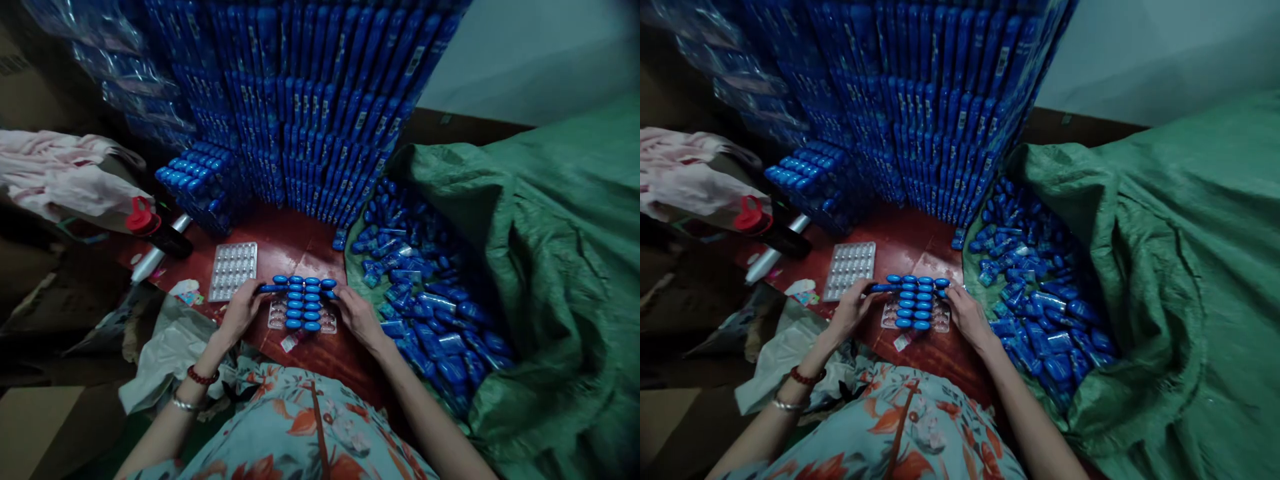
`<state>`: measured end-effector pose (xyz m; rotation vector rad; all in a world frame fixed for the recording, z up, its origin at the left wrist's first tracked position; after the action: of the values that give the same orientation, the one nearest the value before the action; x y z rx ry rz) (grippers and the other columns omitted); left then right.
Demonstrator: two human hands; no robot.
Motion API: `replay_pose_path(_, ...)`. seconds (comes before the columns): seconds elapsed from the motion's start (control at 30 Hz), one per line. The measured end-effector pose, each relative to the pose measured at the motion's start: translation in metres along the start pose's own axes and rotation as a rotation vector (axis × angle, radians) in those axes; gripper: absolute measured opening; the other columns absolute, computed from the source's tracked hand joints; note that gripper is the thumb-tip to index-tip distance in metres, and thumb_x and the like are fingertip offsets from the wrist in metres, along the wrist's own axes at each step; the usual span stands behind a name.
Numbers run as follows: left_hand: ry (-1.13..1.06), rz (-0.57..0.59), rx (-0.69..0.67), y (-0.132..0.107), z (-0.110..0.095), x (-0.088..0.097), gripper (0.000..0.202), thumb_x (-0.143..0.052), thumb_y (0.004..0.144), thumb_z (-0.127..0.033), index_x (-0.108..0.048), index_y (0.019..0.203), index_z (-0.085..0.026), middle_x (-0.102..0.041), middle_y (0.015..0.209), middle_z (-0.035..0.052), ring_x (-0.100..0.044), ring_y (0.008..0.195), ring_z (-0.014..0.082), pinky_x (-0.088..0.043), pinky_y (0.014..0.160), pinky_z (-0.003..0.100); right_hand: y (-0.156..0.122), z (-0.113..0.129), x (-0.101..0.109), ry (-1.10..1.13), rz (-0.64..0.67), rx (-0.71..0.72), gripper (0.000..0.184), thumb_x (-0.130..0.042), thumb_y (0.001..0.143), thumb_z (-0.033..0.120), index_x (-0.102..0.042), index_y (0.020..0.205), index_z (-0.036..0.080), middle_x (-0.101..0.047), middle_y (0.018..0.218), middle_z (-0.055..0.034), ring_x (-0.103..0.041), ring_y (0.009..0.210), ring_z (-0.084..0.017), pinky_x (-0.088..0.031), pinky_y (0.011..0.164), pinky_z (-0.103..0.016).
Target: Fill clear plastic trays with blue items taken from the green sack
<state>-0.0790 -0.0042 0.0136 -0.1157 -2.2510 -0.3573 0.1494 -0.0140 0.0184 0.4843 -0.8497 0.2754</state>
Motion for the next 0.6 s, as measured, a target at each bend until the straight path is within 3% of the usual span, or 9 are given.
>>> replay_pose_path(0.2,0.353,0.270,-0.216,0.005,-0.009,-0.025,0.031,-0.035,0.084,-0.007,-0.055,0.106,-0.017,-0.056,0.097,0.0086,-0.053,0.087,0.0188,-0.046,0.076,0.031,0.007,0.004,-0.015,-0.232,0.237,-0.029,0.021,-0.040,0.090,0.013,-0.056,0.101,0.020,-0.058,0.102,-0.0084,-0.057,0.087,-0.017,-0.045,0.070,-0.026)
replay_pose_path(0.37,0.480,0.359,-0.362,0.007,-0.023,-0.041,0.040,-0.037,0.077,0.000,-0.058,0.105,-0.018,-0.059,0.105,0.0117,-0.056,0.094,0.0227,-0.046,0.081,0.034,0.017,0.014,-0.022,-0.412,0.420,-0.085,0.024,-0.040,0.090,0.016,-0.056,0.106,0.022,-0.060,0.098,-0.0078,-0.058,0.080,-0.018,-0.043,0.063,-0.026)
replay_pose_path(0.5,0.503,0.458,-0.506,0.010,-0.040,-0.065,0.028,-0.041,0.076,-0.009,-0.063,0.091,-0.016,-0.062,0.095,0.0124,-0.057,0.088,0.0273,-0.045,0.081,0.042,0.020,0.012,-0.020,-0.451,0.473,-0.107,0.028,-0.037,0.090,0.016,-0.053,0.112,0.024,-0.060,0.099,-0.0064,-0.058,0.078,-0.018,-0.044,0.061,-0.026)
replay_pose_path(0.6,0.409,0.438,-0.548,0.017,-0.055,-0.064,0.026,-0.040,0.071,-0.013,-0.064,0.081,-0.018,-0.064,0.088,0.0096,-0.058,0.079,0.0264,-0.046,0.079,0.042,0.017,0.005,-0.013,-0.423,0.447,-0.144,0.025,-0.042,0.089,0.022,-0.053,0.111,0.027,-0.060,0.104,-0.0039,-0.059,0.078,-0.017,-0.044,0.060,-0.025)
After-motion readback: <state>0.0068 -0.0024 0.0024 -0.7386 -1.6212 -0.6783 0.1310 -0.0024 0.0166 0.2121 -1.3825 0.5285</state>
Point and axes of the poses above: each hand's wrist, its own y-axis towards the middle knuckle, its own x-axis out of the back of the hand, z = x × y, the point moved 10 cm from there along y, towards the middle knuckle
